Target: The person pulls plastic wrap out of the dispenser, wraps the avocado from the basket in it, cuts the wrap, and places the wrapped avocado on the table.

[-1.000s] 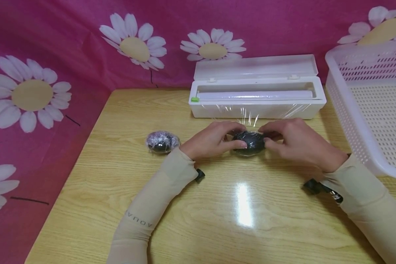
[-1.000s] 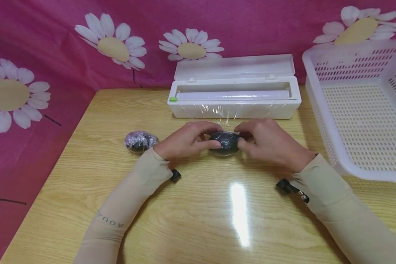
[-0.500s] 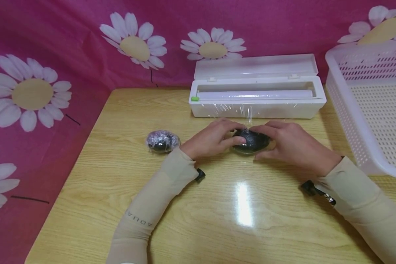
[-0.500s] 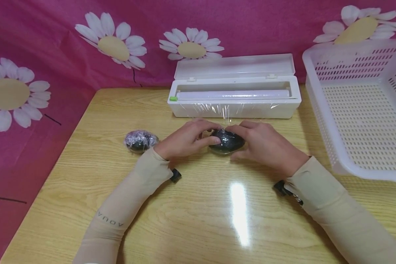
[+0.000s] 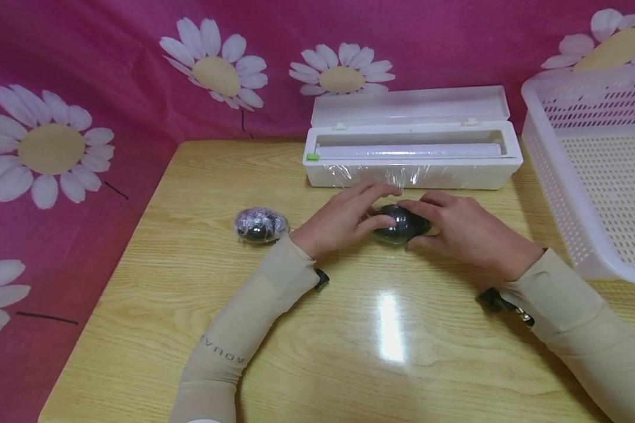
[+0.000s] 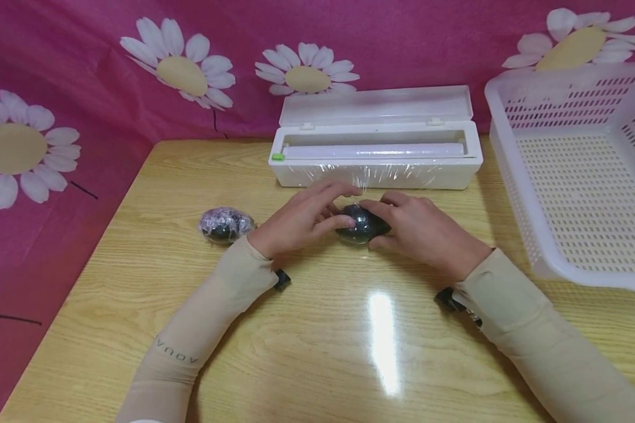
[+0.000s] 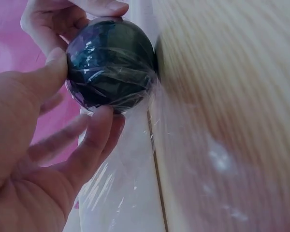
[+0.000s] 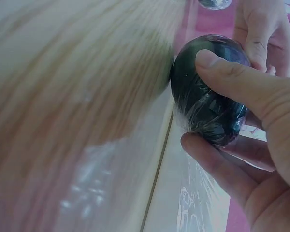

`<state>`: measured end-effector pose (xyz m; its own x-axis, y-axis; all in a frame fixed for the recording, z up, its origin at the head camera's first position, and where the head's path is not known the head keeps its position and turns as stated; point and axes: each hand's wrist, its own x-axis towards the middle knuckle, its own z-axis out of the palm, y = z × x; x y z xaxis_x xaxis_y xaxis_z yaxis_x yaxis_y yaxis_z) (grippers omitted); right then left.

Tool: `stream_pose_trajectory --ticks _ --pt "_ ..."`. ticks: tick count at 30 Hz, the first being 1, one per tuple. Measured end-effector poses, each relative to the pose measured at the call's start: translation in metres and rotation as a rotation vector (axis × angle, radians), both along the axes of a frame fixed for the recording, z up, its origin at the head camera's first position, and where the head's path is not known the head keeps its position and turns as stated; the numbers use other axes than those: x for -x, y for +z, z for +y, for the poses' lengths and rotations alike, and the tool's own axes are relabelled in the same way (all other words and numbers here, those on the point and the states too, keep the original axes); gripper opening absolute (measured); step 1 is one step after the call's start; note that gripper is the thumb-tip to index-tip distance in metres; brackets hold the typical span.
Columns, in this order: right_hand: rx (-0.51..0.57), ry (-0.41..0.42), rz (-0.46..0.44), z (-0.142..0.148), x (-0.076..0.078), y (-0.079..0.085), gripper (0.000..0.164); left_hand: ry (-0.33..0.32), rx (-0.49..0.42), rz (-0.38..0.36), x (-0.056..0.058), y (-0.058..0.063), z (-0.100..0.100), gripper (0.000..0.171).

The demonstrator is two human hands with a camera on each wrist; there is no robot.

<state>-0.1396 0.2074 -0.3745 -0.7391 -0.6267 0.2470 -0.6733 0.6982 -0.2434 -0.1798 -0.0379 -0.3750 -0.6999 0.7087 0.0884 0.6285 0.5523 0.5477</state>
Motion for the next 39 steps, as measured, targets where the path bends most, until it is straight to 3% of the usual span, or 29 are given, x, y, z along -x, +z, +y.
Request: stream_pose_trajectory --ticks 5,9,13,18,25,39 --pt "-0.02 0.025 0.032 0.0 0.0027 -0.0024 0.065 -0.005 0.073 0.051 -0.001 0.003 0.0039 0.045" --pt "-0.021 0.011 -0.016 -0.0016 0.0034 -0.0039 0.062 0.006 0.136 0.033 -0.0028 0.0038 0.0063 0.061" --pt "-0.007 -0.028 -0.064 -0.0017 0.0037 -0.0038 0.07 -0.002 0.161 0.041 -0.0039 0.0025 0.0079 0.076" --pt "0.038 -0.032 -0.066 -0.0004 0.0033 -0.0032 0.07 -0.009 0.174 0.06 -0.0023 0.0024 0.0078 0.075" --pt "0.083 -0.001 -0.007 -0.0016 0.0037 -0.0053 0.06 0.0 0.195 -0.007 0.0017 0.0045 0.0047 0.073" --pt "0.022 -0.012 -0.035 -0.0008 0.0013 -0.0002 0.057 -0.026 0.205 -0.045 0.0016 0.0028 0.0038 0.067"
